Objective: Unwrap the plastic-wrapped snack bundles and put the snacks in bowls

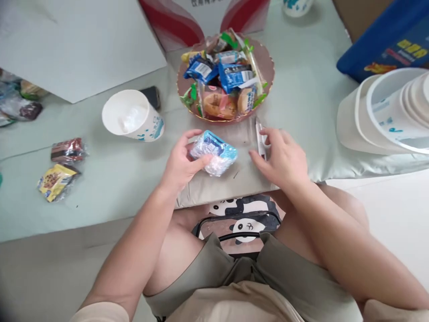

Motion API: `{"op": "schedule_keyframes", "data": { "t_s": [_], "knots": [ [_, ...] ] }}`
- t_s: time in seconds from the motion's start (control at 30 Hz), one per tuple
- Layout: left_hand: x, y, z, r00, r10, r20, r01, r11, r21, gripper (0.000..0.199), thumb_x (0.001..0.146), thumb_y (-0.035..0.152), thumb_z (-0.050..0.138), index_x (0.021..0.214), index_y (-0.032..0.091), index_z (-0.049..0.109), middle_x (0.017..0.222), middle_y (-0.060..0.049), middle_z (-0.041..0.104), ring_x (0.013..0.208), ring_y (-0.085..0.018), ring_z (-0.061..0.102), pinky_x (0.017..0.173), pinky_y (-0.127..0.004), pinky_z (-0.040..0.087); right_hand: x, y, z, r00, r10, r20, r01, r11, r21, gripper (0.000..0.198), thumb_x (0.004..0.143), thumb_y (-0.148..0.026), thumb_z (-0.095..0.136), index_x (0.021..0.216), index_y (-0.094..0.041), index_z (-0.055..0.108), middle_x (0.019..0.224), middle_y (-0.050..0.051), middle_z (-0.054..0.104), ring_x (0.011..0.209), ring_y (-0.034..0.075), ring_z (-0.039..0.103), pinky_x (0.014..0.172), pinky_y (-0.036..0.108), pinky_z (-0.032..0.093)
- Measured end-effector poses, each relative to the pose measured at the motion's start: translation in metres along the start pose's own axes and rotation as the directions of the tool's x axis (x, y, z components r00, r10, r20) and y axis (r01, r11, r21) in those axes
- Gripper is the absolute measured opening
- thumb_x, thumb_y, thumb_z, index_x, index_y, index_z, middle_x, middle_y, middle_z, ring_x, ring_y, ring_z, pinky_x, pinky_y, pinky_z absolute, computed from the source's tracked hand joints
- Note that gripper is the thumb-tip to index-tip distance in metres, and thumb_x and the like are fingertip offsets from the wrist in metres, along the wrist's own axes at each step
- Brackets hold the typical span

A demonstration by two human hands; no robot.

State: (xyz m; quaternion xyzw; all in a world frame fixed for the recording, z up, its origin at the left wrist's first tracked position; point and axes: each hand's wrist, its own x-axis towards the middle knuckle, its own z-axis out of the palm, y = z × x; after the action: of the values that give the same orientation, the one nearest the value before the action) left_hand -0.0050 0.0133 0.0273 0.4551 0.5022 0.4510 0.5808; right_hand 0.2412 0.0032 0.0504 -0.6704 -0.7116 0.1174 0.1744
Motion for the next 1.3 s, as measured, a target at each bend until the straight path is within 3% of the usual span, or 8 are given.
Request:
{"op": "schedule_keyframes", "data": {
  "t_s": [0.13,0.3,0.43,0.6,0.73,0.9,1.23,1.3],
  "knots": [
    [0.001,-0.001,-0.002,0.999,0.020,0.032,-0.024,0.991,0.132,0.050,0.070,0.025,0.085,0.114,0.025,0.062,0.084,0.000,0.069,0.068,-0.012,0.063,0.061,-0.021,0.051,0.018,0.012,0.003,0.978,0.095,0.183,-0.085,0.994,-0.062,0.053,0.081,-0.039,0.060,0.130,-0.019,0.061,0.100,0.011,0.074,0.079,0.028,0.064,0.060,0.034,0.038],
    [0.002,0.004,0.004,0.999,0.030,0.028,-0.035,0.977,0.209,0.032,0.069,0.024,0.080,0.099,0.021,0.068,0.091,-0.002,0.069,0.075,-0.012,0.061,0.061,-0.020,0.049,0.007,0.012,-0.026,0.947,0.106,0.304,-0.131,0.990,0.061,0.017,0.075,-0.028,0.057,0.090,-0.023,0.063,0.071,0.005,0.066,0.063,0.022,0.058,0.059,0.034,0.037],
    [0.000,0.003,0.007,0.999,0.010,0.040,-0.020,0.970,0.244,0.043,0.065,0.015,0.080,0.104,0.022,0.065,0.093,-0.001,0.071,0.073,-0.012,0.064,0.065,-0.021,0.052,-0.011,0.004,-0.037,0.898,0.109,0.427,-0.290,0.875,0.387,0.013,0.081,-0.032,0.055,0.092,-0.025,0.049,0.058,-0.003,0.058,0.053,0.018,0.053,0.055,0.032,0.038],
    [-0.002,-0.003,0.009,0.998,-0.054,-0.038,0.060,0.983,0.174,0.068,0.064,0.009,0.083,0.122,0.026,0.052,0.093,0.001,0.073,0.065,-0.011,0.068,0.062,-0.021,0.053,-0.013,-0.021,-0.024,0.880,-0.043,0.473,-0.256,0.796,0.548,0.026,0.093,-0.044,0.047,0.091,-0.021,0.057,0.068,0.001,0.061,0.059,0.015,0.051,0.058,0.030,0.038],
    [-0.001,-0.002,0.010,0.990,-0.121,-0.078,0.131,0.981,0.146,0.068,0.061,0.009,0.086,0.120,0.024,0.054,0.098,-0.002,0.075,0.064,-0.012,0.069,0.061,-0.021,0.054,-0.009,-0.040,-0.018,0.893,-0.053,0.447,-0.202,0.839,0.504,0.036,0.096,-0.045,0.041,0.082,-0.019,0.062,0.067,0.002,0.057,0.062,0.015,0.050,0.059,0.030,0.036],
    [-0.004,0.004,0.008,0.995,-0.103,-0.015,0.104,0.978,0.183,0.040,0.069,0.008,0.079,0.103,0.020,0.060,0.095,0.001,0.072,0.063,-0.007,0.063,0.062,-0.019,0.051,-0.009,-0.045,-0.014,0.851,-0.013,0.525,-0.205,0.912,0.355,0.037,0.093,-0.047,0.044,0.074,-0.020,0.060,0.057,-0.001,0.046,0.056,0.013,0.040,0.056,0.030,0.031],
    [-0.002,-0.002,-0.007,0.985,-0.027,-0.169,0.090,0.920,0.382,0.033,0.076,0.025,0.076,0.105,0.018,0.060,0.101,-0.004,0.070,0.070,-0.011,0.062,0.068,-0.026,0.051,-0.017,-0.014,-0.028,0.687,0.024,0.726,-0.251,0.946,0.206,0.045,0.093,-0.056,0.042,0.075,-0.021,0.065,0.059,0.000,0.056,0.056,0.015,0.050,0.057,0.030,0.037],
    [-0.002,0.000,-0.009,0.974,0.036,-0.223,0.087,0.850,0.519,0.034,0.077,0.024,0.075,0.107,0.018,0.060,0.104,-0.006,0.070,0.078,-0.016,0.066,0.075,-0.032,0.054,-0.016,0.000,-0.034,0.725,0.053,0.687,-0.230,0.959,0.169,0.046,0.093,-0.055,0.042,0.083,-0.022,0.071,0.062,0.002,0.061,0.059,0.017,0.055,0.058,0.030,0.040]
  ]
}}
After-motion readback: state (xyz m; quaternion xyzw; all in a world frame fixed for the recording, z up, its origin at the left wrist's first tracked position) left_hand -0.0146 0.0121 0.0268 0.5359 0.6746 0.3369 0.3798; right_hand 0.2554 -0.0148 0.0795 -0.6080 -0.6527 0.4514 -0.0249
